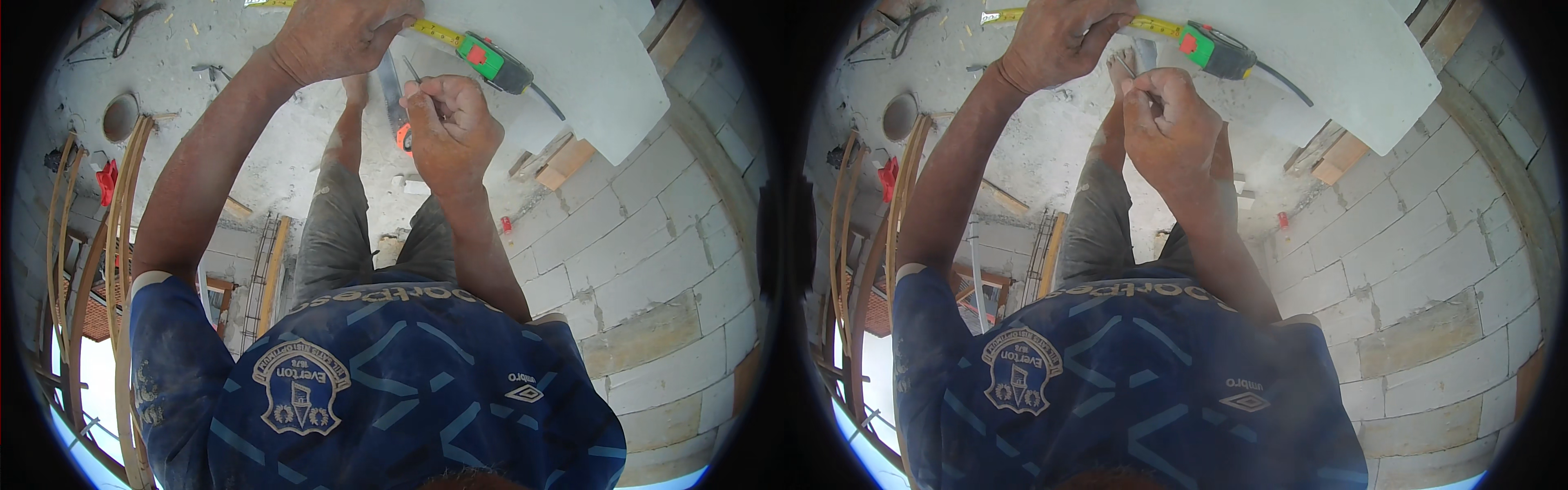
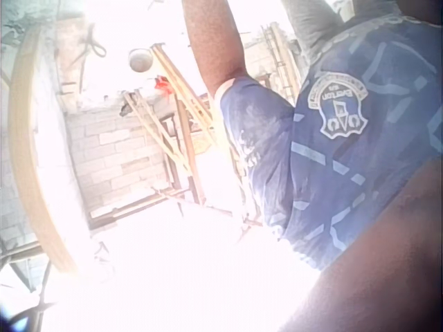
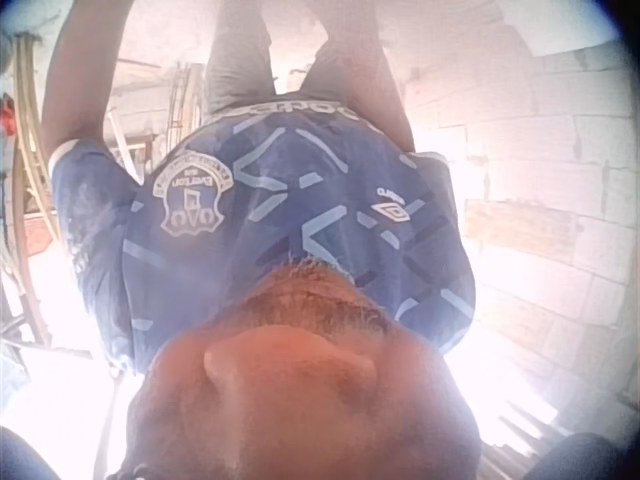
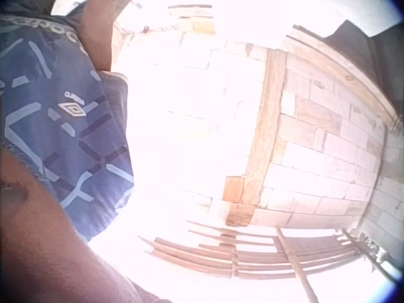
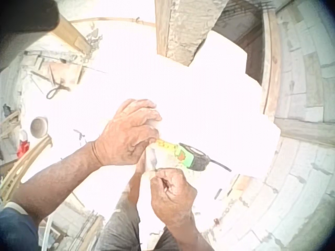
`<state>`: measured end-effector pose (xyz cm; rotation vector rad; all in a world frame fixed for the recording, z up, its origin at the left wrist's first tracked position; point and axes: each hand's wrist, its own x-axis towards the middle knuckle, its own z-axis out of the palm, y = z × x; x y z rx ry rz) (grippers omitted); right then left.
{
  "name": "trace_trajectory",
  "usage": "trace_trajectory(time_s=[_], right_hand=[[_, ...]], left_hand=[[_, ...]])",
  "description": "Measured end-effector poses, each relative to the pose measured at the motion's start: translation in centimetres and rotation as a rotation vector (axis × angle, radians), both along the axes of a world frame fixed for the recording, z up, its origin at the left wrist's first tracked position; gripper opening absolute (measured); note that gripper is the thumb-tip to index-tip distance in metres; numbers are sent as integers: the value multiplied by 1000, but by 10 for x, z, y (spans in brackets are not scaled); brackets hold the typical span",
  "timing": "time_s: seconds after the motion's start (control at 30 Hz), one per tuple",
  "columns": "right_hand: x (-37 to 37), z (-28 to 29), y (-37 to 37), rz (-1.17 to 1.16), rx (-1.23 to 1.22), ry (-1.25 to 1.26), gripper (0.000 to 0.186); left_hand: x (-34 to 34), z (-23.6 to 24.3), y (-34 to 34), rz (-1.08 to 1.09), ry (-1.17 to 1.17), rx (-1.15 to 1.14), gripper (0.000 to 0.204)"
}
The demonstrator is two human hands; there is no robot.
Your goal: The person measures a large white stone block with a yellow tape measure and marks it using a pencil, then uses a hand saw to cut through the stone at the marked line.
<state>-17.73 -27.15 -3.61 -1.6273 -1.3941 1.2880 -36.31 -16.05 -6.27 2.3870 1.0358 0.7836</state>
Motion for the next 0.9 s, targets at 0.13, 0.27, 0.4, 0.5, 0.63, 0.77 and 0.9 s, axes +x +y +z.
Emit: trace_trajectory(time_s=[0.13,0.27,0.4,0.5,0.63,0.77,0.9], right_hand=[[-10,-14,3,-97,95,-63,18],[-10,-20,7,-54,125,-190,22],[-14,-20,12,-58,56,-203,22],[-19,-16,14,-125,-59,-118,19],[-19,-16,14,-120,-52,-137,18],[-21,-15,17,-90,8,-171,18],[-20,-21,17,-72,82,-192,19]], left_hand=[[-1,1,-3,-1,18,-2,11],[-2,10,-3,-30,107,-51,15],[-3,8,-4,-31,138,-15,13],[1,-10,-1,27,21,40,9],[-1,6,-1,-6,100,-44,6],[-3,5,-2,3,69,-45,5],[-3,4,-2,4,68,-72,4]])
